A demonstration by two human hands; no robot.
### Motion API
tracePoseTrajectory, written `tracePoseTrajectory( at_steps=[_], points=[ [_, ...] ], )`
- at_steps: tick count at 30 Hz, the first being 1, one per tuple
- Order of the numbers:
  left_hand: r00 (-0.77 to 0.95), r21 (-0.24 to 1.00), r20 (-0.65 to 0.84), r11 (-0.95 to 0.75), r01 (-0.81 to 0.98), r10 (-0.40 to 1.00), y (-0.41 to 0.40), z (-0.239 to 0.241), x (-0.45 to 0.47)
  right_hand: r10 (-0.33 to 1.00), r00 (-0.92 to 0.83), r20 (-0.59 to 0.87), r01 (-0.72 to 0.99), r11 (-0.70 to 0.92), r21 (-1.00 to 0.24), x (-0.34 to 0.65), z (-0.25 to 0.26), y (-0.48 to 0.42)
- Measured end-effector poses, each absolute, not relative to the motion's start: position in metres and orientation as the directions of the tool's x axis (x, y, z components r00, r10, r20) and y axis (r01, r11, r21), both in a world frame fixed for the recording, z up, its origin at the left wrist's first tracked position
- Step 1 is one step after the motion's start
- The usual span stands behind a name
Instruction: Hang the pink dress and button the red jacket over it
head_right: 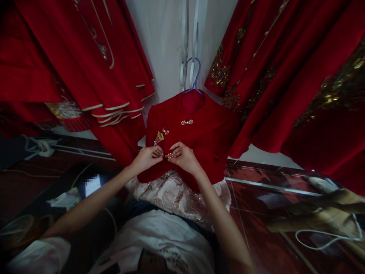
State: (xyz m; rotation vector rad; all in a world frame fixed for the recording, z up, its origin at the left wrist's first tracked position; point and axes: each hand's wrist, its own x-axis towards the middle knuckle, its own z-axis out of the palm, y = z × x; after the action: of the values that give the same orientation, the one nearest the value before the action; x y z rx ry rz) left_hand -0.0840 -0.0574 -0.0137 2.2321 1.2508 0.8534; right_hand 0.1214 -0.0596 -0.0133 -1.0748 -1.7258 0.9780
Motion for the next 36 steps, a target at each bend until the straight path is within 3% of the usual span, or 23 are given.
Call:
tracePoseTrajectory(
  at_steps=[3,8,14,22,26,32,36],
  points=[
    [0.339,0.75,0.275,-0.421,0.51,0.9,-0.053,-0.019,-0.085,0.931,-0.183,0.315,0.298,0.358,-0.885,0.106,-0.021,-0.061],
    [0.282,0.825,0.25,-0.356,0.438,0.926,-0.048,-0.027,-0.085,0.916,-0.105,0.386,0.389,0.395,-0.832,0.09,-0.041,-0.059],
    [0.278,0.82,0.253,-0.358,0.447,0.927,-0.048,-0.027,-0.084,0.916,-0.158,0.37,0.369,0.402,-0.838,0.094,-0.043,-0.057],
    [0.203,0.817,0.268,-0.334,0.471,0.942,-0.052,-0.028,-0.082,0.872,-0.11,0.478,0.394,0.479,-0.784,0.088,-0.046,-0.064],
    [0.28,0.768,0.291,-0.398,0.502,0.915,-0.051,-0.024,-0.085,0.874,-0.108,0.474,0.407,0.474,-0.781,0.088,-0.044,-0.063],
    [0.234,0.557,0.497,-0.514,0.652,0.835,-0.05,-0.003,-0.092,0.88,-0.081,0.468,0.471,0.447,-0.76,0.11,-0.011,-0.063],
    [0.311,0.452,0.513,-0.56,0.694,0.8,-0.058,0.006,-0.091,0.865,-0.003,0.502,0.476,0.443,-0.76,0.132,0.016,-0.068]
  ],
)
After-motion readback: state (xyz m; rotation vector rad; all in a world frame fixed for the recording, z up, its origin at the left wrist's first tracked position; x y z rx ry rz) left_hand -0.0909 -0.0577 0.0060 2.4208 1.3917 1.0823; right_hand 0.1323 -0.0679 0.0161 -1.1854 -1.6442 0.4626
